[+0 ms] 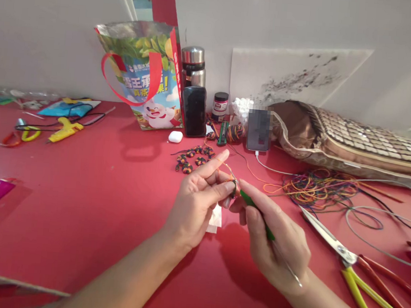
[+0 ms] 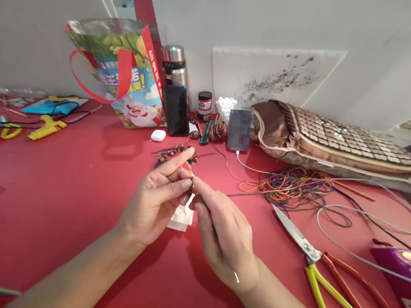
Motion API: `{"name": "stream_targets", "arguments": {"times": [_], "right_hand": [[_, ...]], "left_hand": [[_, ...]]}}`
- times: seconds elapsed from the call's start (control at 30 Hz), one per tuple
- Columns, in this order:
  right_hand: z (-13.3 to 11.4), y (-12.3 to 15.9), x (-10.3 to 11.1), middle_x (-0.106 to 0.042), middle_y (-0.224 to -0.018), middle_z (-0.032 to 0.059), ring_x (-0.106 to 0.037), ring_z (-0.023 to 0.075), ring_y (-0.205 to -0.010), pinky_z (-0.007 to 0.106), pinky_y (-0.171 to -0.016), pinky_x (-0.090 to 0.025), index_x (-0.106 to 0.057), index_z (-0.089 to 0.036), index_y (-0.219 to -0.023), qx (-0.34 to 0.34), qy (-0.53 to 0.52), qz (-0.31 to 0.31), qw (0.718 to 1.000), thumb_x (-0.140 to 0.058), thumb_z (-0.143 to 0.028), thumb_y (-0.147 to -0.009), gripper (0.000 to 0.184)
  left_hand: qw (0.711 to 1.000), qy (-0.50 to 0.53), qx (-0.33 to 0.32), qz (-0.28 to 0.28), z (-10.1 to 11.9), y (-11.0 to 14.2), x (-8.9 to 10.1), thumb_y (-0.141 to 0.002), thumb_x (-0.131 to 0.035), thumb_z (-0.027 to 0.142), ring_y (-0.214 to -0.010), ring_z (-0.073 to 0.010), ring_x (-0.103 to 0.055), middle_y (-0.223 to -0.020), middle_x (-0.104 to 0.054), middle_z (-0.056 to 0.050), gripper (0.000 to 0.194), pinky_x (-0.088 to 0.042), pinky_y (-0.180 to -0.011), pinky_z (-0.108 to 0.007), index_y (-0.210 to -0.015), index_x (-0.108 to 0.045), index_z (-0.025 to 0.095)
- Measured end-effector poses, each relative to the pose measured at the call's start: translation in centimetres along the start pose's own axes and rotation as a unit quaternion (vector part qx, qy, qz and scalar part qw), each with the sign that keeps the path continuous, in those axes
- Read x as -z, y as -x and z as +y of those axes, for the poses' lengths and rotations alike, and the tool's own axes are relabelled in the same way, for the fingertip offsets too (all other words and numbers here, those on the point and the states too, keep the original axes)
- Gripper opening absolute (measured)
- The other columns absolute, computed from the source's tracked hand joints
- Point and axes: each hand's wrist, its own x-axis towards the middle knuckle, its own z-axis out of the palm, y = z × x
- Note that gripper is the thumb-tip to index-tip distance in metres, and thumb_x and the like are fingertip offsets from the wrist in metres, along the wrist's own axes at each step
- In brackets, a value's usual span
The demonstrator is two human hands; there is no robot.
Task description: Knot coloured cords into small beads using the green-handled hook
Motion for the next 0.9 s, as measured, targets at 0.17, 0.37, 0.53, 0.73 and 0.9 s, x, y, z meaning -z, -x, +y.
{"name": "stream_targets", "arguments": {"times": [0.17,0.37,0.53,0.73,0.9], "right_hand": [[0.6,0.1,0.3,-0.085,-0.114,0.0061,-0.079,0.0144,-0.077,0.026,-0.073,-0.067,-0.06,-0.032,-0.156,-0.013,-0.037,-0.021,0.999,-0.063,-0.012,-0.105,0.055],[0.2,-0.4,0.6,-0.081,-0.091,-0.0003,-0.073,0.0111,-0.072,0.023,-0.069,-0.063,-0.074,-0.035,-0.141,-0.074,-0.172,0.0,0.982,-0.062,-0.009,-0.106,0.045],[-0.3,-0.9,0.9,-0.082,-0.091,-0.0002,-0.071,0.0098,-0.072,0.022,-0.069,-0.062,-0.079,-0.035,-0.134,-0.104,-0.189,0.0,0.976,-0.064,-0.01,-0.105,0.041],[-0.3,-0.7,1.1,-0.082,-0.092,0.0031,-0.071,0.0128,-0.073,0.025,-0.066,-0.061,-0.082,-0.033,-0.129,-0.14,-0.237,0.011,0.961,-0.066,-0.015,-0.105,0.034],[-0.4,-0.6,1.2,-0.083,-0.089,0.004,-0.07,0.0139,-0.071,0.025,-0.063,-0.06,-0.084,-0.034,-0.124,-0.171,-0.256,0.021,0.951,-0.069,-0.021,-0.105,0.028]], "left_hand": [[0.999,0.032,0.04,-0.015,0.6,0.0,0.2,-0.074,-0.092,0.01,-0.06,-0.0072,-0.06,-0.073,-0.072,0.001,0.052,-0.049,-0.062,-0.02,-0.125,-0.082,0.017],[0.998,0.026,0.053,-0.014,1.5,-0.2,0.9,-0.071,-0.092,0.011,-0.063,-0.0082,-0.062,-0.074,-0.072,0.0,0.048,-0.048,-0.062,-0.019,-0.119,-0.085,0.018],[0.998,0.015,0.054,-0.02,2.0,-0.4,1.0,-0.07,-0.09,0.01,-0.069,-0.0109,-0.066,-0.074,-0.071,0.0,0.05,-0.047,-0.06,-0.02,-0.119,-0.084,0.017],[0.998,0.011,0.057,-0.03,2.2,-0.4,1.0,-0.07,-0.091,0.01,-0.067,-0.0104,-0.064,-0.074,-0.071,0.0,0.049,-0.045,-0.057,-0.019,-0.118,-0.085,0.017],[0.997,-0.002,0.059,-0.043,2.6,-0.3,1.1,-0.069,-0.091,0.012,-0.062,-0.0095,-0.06,-0.071,-0.071,-0.001,0.048,-0.044,-0.056,-0.02,-0.117,-0.086,0.019]]}}
